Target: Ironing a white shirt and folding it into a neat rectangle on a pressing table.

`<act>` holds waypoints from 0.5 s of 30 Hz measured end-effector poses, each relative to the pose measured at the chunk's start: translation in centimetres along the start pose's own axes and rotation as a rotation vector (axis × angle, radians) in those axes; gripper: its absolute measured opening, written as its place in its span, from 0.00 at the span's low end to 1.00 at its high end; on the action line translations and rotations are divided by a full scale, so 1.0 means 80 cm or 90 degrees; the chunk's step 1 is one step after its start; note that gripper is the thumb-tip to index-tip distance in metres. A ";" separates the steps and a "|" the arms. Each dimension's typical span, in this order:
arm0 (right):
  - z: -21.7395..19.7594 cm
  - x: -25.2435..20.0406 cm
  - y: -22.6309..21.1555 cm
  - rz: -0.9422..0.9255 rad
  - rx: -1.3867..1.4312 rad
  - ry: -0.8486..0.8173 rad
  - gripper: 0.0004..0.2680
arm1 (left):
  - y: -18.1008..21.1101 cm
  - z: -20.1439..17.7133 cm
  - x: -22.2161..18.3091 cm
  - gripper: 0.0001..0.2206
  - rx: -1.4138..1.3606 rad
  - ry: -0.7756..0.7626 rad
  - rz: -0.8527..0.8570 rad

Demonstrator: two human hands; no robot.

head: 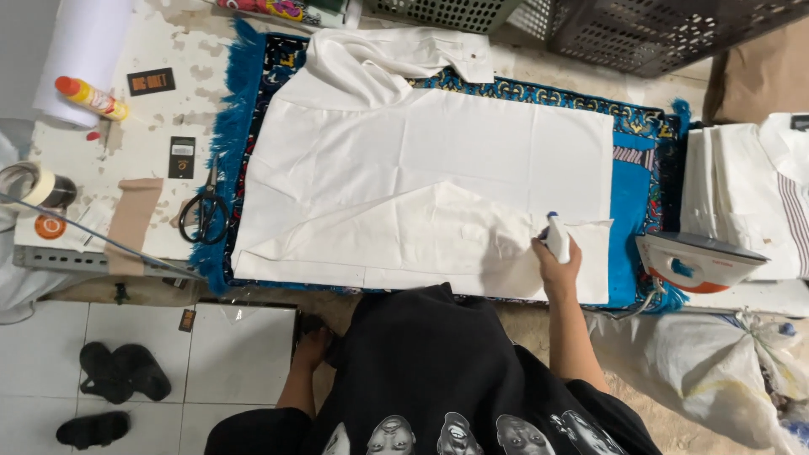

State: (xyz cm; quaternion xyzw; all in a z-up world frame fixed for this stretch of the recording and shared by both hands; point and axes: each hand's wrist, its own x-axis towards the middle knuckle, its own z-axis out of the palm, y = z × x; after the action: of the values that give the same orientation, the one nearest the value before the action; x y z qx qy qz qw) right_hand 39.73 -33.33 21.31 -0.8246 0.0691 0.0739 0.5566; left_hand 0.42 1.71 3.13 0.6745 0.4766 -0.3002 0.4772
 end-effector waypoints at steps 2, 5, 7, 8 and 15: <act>-0.041 -0.001 0.003 -0.026 -0.053 0.070 0.09 | 0.011 -0.008 0.005 0.41 0.035 -0.037 -0.027; -0.075 -0.032 0.004 -0.054 0.007 0.131 0.15 | 0.023 0.003 0.006 0.36 0.053 -0.029 0.020; -0.100 -0.046 0.031 0.009 0.019 0.202 0.12 | 0.032 0.000 0.025 0.36 0.053 -0.045 -0.014; -0.114 -0.056 0.046 0.071 0.030 0.258 0.10 | 0.035 0.001 0.034 0.36 0.043 -0.056 -0.059; -0.254 -0.080 0.120 0.483 -0.098 0.308 0.35 | 0.083 0.025 0.036 0.42 0.082 -0.076 -0.094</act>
State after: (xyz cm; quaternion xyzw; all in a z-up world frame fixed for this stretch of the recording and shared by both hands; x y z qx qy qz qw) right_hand 32.46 -55.58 21.39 -0.7733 0.4888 0.0825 0.3953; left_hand 7.73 0.25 2.29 0.6480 0.4752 -0.4042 0.4369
